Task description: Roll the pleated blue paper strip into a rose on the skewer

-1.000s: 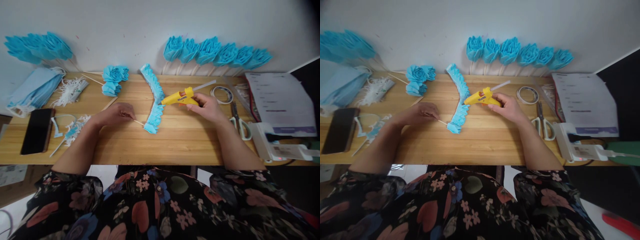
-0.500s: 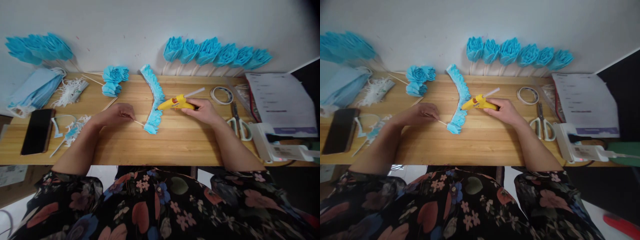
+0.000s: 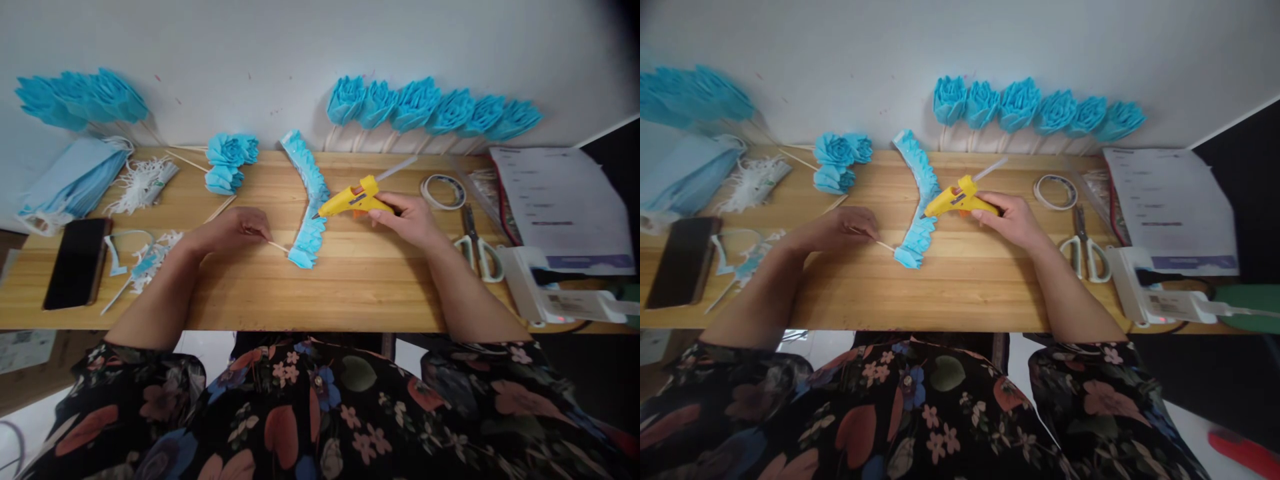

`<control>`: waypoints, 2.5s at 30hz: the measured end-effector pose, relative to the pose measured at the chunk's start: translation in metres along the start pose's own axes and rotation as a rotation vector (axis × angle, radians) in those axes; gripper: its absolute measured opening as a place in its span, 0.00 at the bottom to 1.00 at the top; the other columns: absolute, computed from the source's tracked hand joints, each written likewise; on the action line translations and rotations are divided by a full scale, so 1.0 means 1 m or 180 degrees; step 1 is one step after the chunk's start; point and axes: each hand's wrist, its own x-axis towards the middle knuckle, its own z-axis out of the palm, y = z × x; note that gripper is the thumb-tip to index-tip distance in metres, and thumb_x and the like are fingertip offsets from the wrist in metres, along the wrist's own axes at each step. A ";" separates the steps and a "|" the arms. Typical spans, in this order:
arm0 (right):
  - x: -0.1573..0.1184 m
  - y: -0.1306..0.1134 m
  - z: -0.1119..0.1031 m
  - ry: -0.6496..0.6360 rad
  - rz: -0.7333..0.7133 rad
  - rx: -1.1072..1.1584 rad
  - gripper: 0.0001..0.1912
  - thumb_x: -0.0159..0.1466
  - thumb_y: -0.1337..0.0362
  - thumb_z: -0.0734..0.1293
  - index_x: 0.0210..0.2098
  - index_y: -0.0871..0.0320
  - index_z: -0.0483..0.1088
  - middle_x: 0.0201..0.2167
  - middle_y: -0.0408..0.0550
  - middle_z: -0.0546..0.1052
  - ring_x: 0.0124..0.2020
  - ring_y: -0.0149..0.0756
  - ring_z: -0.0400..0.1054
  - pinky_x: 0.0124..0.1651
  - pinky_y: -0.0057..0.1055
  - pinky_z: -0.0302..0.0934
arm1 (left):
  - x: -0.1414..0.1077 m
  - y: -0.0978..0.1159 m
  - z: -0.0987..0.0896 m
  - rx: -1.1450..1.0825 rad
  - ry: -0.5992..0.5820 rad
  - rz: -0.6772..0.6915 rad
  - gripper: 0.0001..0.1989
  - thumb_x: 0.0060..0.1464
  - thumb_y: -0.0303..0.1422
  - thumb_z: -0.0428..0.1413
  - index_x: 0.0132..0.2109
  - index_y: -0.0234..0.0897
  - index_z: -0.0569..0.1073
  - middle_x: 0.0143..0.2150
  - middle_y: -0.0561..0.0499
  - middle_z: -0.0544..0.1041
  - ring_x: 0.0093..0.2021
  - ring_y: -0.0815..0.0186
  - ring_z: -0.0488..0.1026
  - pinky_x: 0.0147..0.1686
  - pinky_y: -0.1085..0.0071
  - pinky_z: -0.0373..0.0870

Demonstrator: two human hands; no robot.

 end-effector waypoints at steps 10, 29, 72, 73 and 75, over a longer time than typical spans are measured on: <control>0.000 0.015 0.006 0.0137 -0.0283 -0.0262 0.22 0.65 0.40 0.80 0.45 0.50 0.89 0.37 0.49 0.89 0.36 0.48 0.81 0.40 0.43 0.74 | -0.001 -0.001 0.000 -0.0005 -0.0004 0.0029 0.23 0.78 0.50 0.60 0.42 0.38 0.88 0.39 0.43 0.86 0.39 0.63 0.82 0.40 0.72 0.76; 0.001 0.014 0.002 0.0242 0.0005 0.0273 0.28 0.64 0.36 0.78 0.49 0.52 0.88 0.29 0.46 0.84 0.29 0.40 0.74 0.34 0.38 0.68 | -0.002 -0.002 -0.001 0.0076 -0.0058 0.0049 0.22 0.79 0.48 0.59 0.42 0.39 0.88 0.40 0.44 0.87 0.39 0.64 0.82 0.40 0.72 0.75; -0.002 0.007 0.010 0.0103 -0.0063 -0.0003 0.23 0.61 0.38 0.79 0.43 0.46 0.89 0.28 0.42 0.84 0.27 0.38 0.72 0.32 0.37 0.65 | 0.002 0.005 -0.002 -0.0018 -0.0060 -0.0155 0.25 0.75 0.53 0.62 0.38 0.37 0.87 0.38 0.43 0.86 0.38 0.63 0.81 0.41 0.70 0.76; -0.002 0.008 0.010 0.0128 -0.0031 0.0044 0.23 0.60 0.37 0.79 0.43 0.47 0.89 0.26 0.42 0.83 0.26 0.37 0.70 0.31 0.37 0.64 | 0.002 0.005 -0.002 -0.0021 -0.0062 -0.0147 0.24 0.75 0.52 0.62 0.39 0.37 0.87 0.38 0.43 0.86 0.38 0.62 0.81 0.41 0.70 0.76; -0.002 0.010 0.010 0.0163 0.0018 0.0139 0.25 0.61 0.37 0.78 0.45 0.48 0.89 0.24 0.42 0.81 0.24 0.37 0.69 0.31 0.37 0.63 | 0.001 0.004 -0.002 -0.0025 -0.0059 -0.0127 0.24 0.75 0.52 0.62 0.39 0.37 0.87 0.39 0.44 0.86 0.38 0.62 0.81 0.42 0.69 0.76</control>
